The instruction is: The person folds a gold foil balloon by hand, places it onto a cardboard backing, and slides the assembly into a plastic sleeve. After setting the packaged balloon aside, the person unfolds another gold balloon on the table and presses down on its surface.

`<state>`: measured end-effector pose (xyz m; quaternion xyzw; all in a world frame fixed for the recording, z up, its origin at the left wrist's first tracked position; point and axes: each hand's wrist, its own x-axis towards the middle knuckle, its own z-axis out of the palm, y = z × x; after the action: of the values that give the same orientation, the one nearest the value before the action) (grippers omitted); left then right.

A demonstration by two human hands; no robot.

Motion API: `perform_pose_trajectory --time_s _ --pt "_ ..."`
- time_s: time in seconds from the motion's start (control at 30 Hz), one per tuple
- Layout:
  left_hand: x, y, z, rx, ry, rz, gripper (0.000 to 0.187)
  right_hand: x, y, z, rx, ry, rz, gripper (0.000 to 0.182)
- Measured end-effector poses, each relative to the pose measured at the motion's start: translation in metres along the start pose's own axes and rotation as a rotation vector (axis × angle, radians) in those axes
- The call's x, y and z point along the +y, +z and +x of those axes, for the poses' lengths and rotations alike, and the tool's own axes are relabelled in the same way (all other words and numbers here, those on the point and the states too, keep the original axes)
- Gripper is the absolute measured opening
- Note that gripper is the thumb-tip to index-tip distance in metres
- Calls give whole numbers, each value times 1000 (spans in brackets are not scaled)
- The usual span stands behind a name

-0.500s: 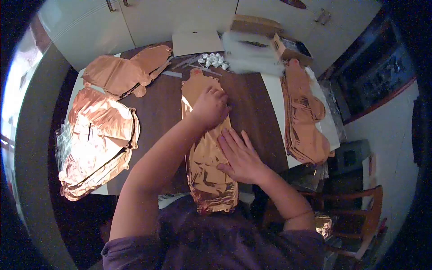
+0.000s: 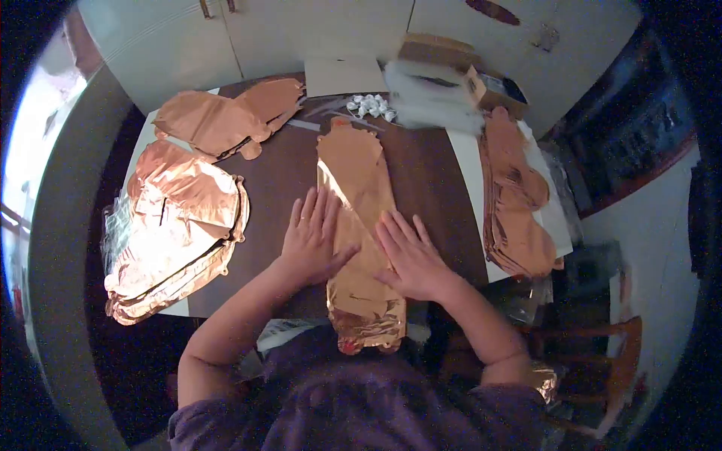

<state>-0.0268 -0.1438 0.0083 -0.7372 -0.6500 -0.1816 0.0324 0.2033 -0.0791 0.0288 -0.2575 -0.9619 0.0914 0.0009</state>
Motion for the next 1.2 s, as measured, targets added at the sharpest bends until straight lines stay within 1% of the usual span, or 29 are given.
perform_pose_trajectory --time_s 0.07,0.1,0.17,0.27,0.3,0.37,0.4,0.43,0.47,0.53,0.6,0.7,0.77,0.8,0.83,0.93,1.03,1.07,1.13,1.2 --pt "-10 12 -8 -57 -11 7 96 4 0 6 14 -15 3 85" --pt "-10 8 -3 -93 -45 14 96 7 1 9 16 -24 11 85" --pt "-12 10 0 -69 -47 42 93 11 1 16 16 -41 23 85" --pt "-15 12 3 13 -25 65 92 17 -12 23 1 -51 46 78" --pt "-14 13 2 48 -13 69 92 25 -21 30 3 -31 278 72" --pt "-12 8 4 46 6 33 93 47 -45 54 -2 8 744 59" --pt "-10 5 4 38 14 9 93 58 -55 72 72 24 667 52" --pt "-9 4 6 -45 -12 8 92 73 -65 96 148 40 590 45" --pt "-8 5 7 -59 -18 6 92 87 -75 120 224 52 509 39" --pt "-7 5 7 -86 -36 8 90 112 -83 179 250 217 475 31" --pt "-7 6 5 -85 -39 -3 89 140 -75 240 368 114 189 37" --pt "-7 6 6 -55 -50 -17 87 140 -72 309 188 175 -27 43" --pt "-6 9 6 -42 -49 -10 86 132 -67 336 148 150 -128 43" --pt "-7 9 5 -41 -47 -9 86 133 -61 347 125 140 -176 44" --pt "-7 6 6 -36 -46 -20 85 136 -57 355 162 53 -200 34" --pt "-8 6 6 -28 -41 -38 84 139 -49 361 81 46 -163 24" --pt "-9 3 7 -47 -37 -39 84 147 -38 373 41 -120 -454 29" --pt "-9 3 8 -53 -34 -42 84 152 -35 372 44 -132 -458 26" --pt "-8 3 8 -46 -33 -43 83 137 -46 363 54 -158 -464 21" --pt "-10 3 8 -49 -31 -51 83 128 -49 365 84 -92 -514 18"
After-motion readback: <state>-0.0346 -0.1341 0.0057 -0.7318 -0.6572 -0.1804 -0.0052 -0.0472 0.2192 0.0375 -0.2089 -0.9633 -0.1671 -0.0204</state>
